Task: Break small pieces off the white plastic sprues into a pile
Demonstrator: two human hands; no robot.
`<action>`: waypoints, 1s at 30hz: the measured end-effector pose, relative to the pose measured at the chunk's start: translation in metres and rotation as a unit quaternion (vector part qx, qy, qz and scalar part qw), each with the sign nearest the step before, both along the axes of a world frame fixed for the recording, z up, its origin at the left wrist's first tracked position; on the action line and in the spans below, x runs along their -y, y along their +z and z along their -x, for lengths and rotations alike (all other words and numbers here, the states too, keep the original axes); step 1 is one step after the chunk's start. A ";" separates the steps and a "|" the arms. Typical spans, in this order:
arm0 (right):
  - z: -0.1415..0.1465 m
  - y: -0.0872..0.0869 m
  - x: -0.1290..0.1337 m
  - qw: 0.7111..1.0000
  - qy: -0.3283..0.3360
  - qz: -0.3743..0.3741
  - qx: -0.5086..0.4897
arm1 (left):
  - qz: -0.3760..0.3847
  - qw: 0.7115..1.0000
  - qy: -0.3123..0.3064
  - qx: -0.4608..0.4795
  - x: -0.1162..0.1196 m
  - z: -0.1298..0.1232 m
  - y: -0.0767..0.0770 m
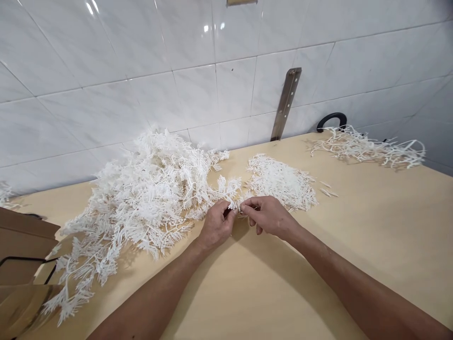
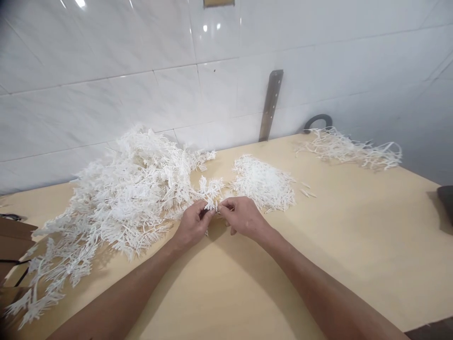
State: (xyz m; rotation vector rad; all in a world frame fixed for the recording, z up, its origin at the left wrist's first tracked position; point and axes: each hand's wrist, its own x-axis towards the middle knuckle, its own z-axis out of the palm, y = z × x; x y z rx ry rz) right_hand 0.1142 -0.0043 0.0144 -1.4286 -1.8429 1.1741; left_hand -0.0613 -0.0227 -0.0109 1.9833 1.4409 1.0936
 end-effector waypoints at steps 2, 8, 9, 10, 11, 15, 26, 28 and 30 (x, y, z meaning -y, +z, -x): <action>-0.001 -0.001 -0.001 1.000 -0.002 0.008 -0.002 | -0.001 1.000 0.002 -0.009 0.000 0.000 -0.001; 0.002 -0.001 0.001 0.999 -0.019 -0.030 0.014 | -0.003 1.000 0.014 -0.020 0.000 -0.002 -0.004; 0.003 -0.001 0.002 0.999 -0.024 -0.041 0.023 | -0.003 1.000 0.014 -0.019 0.000 -0.002 -0.004; 0.003 -0.001 0.002 0.998 -0.027 -0.048 0.030 | -0.003 1.000 0.015 -0.018 0.000 -0.002 -0.003; 0.004 -0.001 0.002 0.998 -0.028 -0.051 0.034 | -0.002 1.000 0.016 -0.017 0.000 -0.002 -0.003; 0.003 -0.002 0.000 1.000 -0.013 -0.013 0.012 | 0.007 1.000 0.020 -0.022 0.001 -0.002 -0.002; 0.010 -0.007 0.004 0.983 -0.001 -0.146 0.114 | -0.003 0.999 0.035 -0.037 0.001 -0.003 -0.002; 0.013 -0.011 0.005 0.975 0.007 -0.176 0.133 | 0.005 0.999 0.042 -0.021 0.001 -0.003 -0.002; 0.016 -0.015 0.004 0.967 0.013 -0.209 0.148 | 0.022 0.999 0.048 0.005 0.001 -0.002 -0.001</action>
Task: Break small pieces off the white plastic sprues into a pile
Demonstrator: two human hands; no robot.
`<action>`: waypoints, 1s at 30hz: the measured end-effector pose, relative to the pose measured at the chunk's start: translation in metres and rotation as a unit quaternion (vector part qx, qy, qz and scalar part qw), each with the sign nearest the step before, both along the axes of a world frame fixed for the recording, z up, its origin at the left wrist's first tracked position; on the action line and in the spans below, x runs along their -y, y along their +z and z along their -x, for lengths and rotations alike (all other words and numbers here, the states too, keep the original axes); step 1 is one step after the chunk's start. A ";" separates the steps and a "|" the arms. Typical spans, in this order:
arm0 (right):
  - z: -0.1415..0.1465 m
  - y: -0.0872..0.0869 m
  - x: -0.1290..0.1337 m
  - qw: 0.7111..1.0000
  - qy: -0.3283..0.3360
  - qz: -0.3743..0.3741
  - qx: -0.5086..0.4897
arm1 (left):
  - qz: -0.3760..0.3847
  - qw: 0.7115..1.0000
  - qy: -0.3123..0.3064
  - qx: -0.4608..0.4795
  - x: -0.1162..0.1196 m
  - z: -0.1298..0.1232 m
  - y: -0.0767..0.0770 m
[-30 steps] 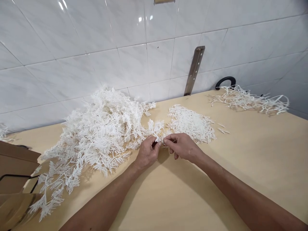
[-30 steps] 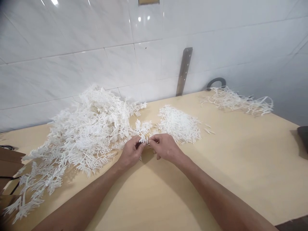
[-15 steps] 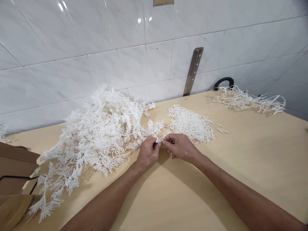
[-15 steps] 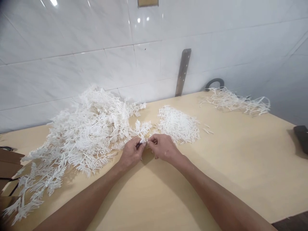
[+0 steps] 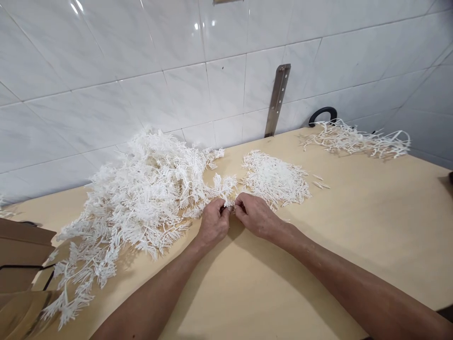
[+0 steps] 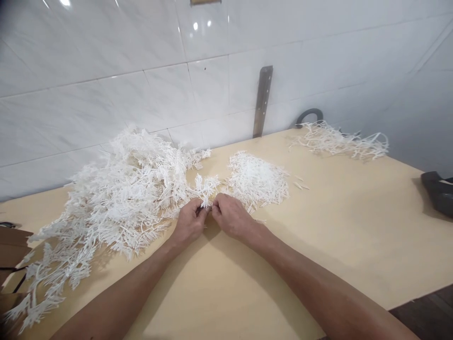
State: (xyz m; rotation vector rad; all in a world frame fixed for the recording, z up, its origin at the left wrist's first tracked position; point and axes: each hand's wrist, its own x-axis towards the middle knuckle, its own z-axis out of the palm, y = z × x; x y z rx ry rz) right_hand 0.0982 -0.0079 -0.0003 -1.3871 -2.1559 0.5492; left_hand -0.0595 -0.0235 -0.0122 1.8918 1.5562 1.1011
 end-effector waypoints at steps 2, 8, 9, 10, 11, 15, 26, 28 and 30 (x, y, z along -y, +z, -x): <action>0.001 -0.001 -0.003 1.000 -0.016 -0.006 0.015 | 0.009 0.999 0.004 0.032 0.000 0.001 0.002; -0.021 0.015 -0.012 0.977 -0.081 0.141 -0.139 | 0.016 0.997 -0.026 0.077 -0.001 0.004 0.004; -0.027 0.019 -0.014 0.971 -0.088 0.150 -0.165 | 0.022 0.996 -0.030 0.080 -0.002 0.004 0.004; -0.034 0.021 -0.016 0.967 -0.098 0.148 -0.181 | 0.026 0.996 -0.030 0.081 -0.002 0.004 0.004; -0.041 0.023 -0.019 0.966 -0.114 0.135 -0.187 | 0.026 0.996 -0.029 0.080 -0.002 0.004 0.004; -0.066 0.022 -0.034 0.971 -0.209 0.009 -0.111 | 0.015 0.997 -0.038 0.064 0.000 0.003 0.005; -0.023 0.017 -0.007 0.996 0.020 0.038 -0.074 | 0.015 0.998 -0.055 0.038 -0.003 0.003 0.003; -0.018 0.014 -0.005 0.997 0.030 0.039 -0.065 | 0.018 0.998 -0.058 0.034 -0.003 0.003 0.004; -0.017 0.013 -0.004 0.997 0.025 0.037 -0.070 | 0.021 0.997 -0.059 0.035 -0.003 0.002 0.004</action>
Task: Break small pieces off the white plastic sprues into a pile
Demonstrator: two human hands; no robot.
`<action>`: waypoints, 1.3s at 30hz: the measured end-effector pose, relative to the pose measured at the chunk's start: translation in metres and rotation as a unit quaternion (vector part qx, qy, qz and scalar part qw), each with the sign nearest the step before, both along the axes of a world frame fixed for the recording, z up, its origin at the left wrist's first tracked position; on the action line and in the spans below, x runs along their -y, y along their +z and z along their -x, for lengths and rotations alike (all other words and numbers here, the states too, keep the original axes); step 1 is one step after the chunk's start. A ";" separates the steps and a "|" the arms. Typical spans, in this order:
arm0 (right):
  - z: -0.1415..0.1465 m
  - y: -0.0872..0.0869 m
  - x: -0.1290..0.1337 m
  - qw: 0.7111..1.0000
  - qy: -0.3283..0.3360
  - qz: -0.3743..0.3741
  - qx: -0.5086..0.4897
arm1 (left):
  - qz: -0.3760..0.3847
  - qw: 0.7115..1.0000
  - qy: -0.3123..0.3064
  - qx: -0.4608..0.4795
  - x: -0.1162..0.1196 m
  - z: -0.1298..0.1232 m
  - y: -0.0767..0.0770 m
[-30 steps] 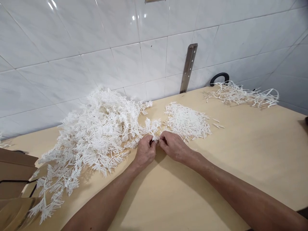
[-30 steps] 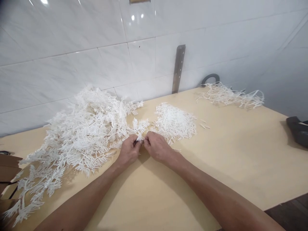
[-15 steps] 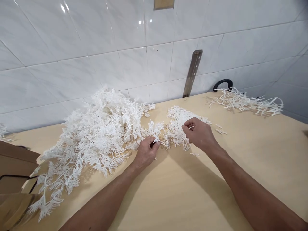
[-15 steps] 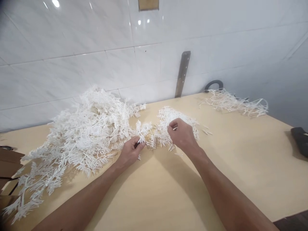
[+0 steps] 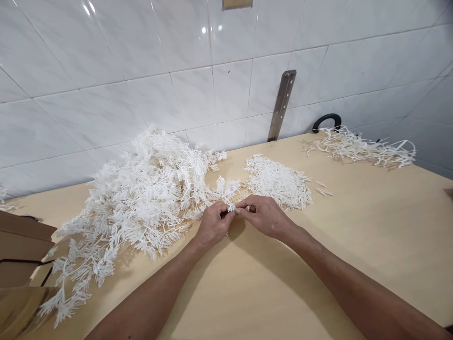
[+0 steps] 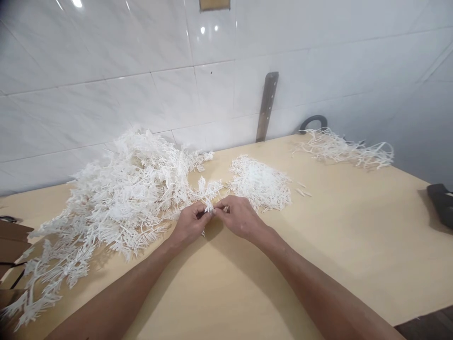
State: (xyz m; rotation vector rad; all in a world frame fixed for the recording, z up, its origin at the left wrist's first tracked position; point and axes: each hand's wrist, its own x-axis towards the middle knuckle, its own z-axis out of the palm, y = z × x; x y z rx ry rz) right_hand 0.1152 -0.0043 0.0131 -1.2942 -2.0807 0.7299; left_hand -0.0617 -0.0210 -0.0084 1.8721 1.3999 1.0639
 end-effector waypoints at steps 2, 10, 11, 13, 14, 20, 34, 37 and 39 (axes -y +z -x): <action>0.000 0.001 0.001 1.000 -0.007 -0.005 -0.007 | 0.001 1.000 0.004 0.003 0.000 0.000 0.000; 0.007 0.000 0.004 0.999 -0.012 -0.034 0.028 | 0.020 0.999 0.034 -0.002 0.003 -0.002 0.002; 0.007 0.000 0.004 0.999 -0.015 -0.027 0.027 | 0.017 0.999 0.034 -0.003 0.004 -0.002 0.002; 0.007 0.000 0.004 1.000 -0.018 -0.008 0.024 | 0.004 1.000 0.030 -0.009 0.005 -0.003 0.003; 0.007 0.000 0.004 1.000 -0.018 0.003 0.023 | -0.006 1.000 0.025 -0.013 0.006 -0.003 0.003; 0.004 -0.002 0.002 1.000 -0.002 0.013 0.023 | -0.033 0.999 -0.010 -0.038 0.008 -0.003 0.005; -0.019 -0.007 -0.029 0.976 -0.214 -0.021 -0.035 | -0.007 1.000 -0.009 0.025 0.006 -0.001 0.006; -0.051 -0.005 -0.045 0.950 -0.301 -0.064 -0.051 | -0.003 0.999 -0.012 0.032 0.007 -0.002 0.006; -0.064 -0.005 -0.050 0.940 -0.327 -0.095 -0.030 | -0.008 1.000 -0.015 0.025 0.008 -0.002 0.007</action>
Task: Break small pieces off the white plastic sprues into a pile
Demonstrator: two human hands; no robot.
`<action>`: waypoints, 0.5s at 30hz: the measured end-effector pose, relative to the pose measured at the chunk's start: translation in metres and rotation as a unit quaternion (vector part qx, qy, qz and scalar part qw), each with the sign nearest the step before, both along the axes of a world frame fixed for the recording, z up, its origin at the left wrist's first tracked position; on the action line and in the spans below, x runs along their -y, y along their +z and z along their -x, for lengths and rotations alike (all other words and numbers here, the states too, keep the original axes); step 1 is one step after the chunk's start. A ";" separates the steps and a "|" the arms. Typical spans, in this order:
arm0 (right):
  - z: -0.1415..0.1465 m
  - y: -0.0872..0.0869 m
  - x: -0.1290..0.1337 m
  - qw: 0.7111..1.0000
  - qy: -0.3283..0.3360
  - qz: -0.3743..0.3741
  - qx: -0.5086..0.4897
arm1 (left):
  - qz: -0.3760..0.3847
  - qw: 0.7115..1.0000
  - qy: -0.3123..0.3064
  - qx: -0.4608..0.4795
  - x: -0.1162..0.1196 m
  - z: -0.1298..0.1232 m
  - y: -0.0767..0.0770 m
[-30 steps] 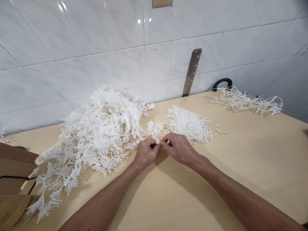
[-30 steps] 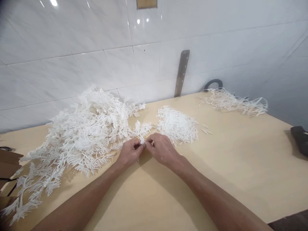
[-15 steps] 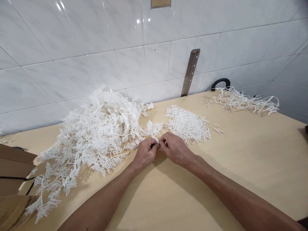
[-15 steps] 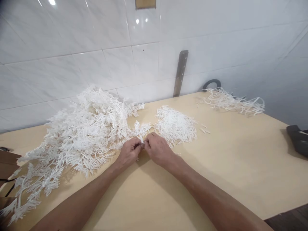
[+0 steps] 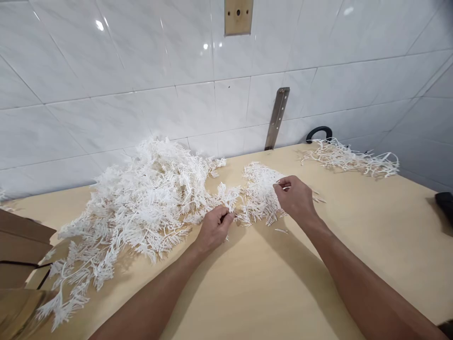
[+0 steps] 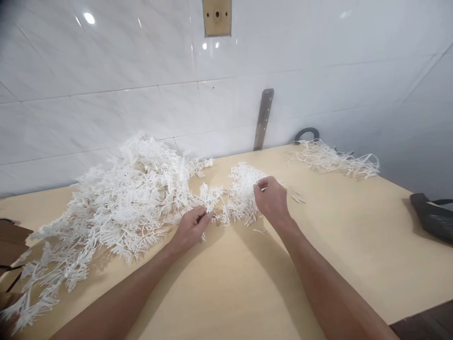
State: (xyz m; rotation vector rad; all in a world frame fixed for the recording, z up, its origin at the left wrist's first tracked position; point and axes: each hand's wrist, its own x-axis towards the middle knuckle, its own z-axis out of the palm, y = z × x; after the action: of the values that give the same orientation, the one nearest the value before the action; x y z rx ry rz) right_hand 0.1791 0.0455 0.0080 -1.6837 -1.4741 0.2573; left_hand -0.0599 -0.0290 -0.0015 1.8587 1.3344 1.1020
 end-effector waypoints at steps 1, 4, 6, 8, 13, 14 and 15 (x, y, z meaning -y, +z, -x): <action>-0.003 0.000 -0.001 1.000 -0.003 -0.012 0.017 | -0.004 1.000 0.000 -0.007 0.001 0.000 0.001; 0.003 0.000 0.005 0.997 0.044 -0.051 0.046 | -0.015 0.999 0.001 -0.030 0.002 0.000 0.002; 0.016 0.001 0.014 0.991 0.118 -0.062 0.030 | -0.014 0.999 0.000 -0.038 0.003 0.000 0.002; 0.031 0.003 0.025 0.979 0.196 -0.055 0.007 | -0.008 0.999 -0.005 -0.039 0.003 0.000 0.002; 0.057 0.005 0.047 0.936 0.347 -0.059 -0.016 | -0.007 0.998 -0.012 -0.053 0.001 0.000 0.001; 0.059 0.004 0.049 0.929 0.366 -0.055 -0.007 | -0.010 0.998 -0.008 -0.061 0.000 0.000 0.000; 0.061 0.003 0.051 0.925 0.377 -0.049 0.003 | -0.012 0.997 -0.003 -0.071 -0.001 0.001 -0.001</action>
State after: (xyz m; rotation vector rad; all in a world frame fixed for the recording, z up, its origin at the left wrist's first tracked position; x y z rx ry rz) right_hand 0.1182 -0.0055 0.0112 -0.9681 -2.0518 0.5759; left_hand -0.0605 -0.0282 -0.0024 1.9903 1.3988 1.0028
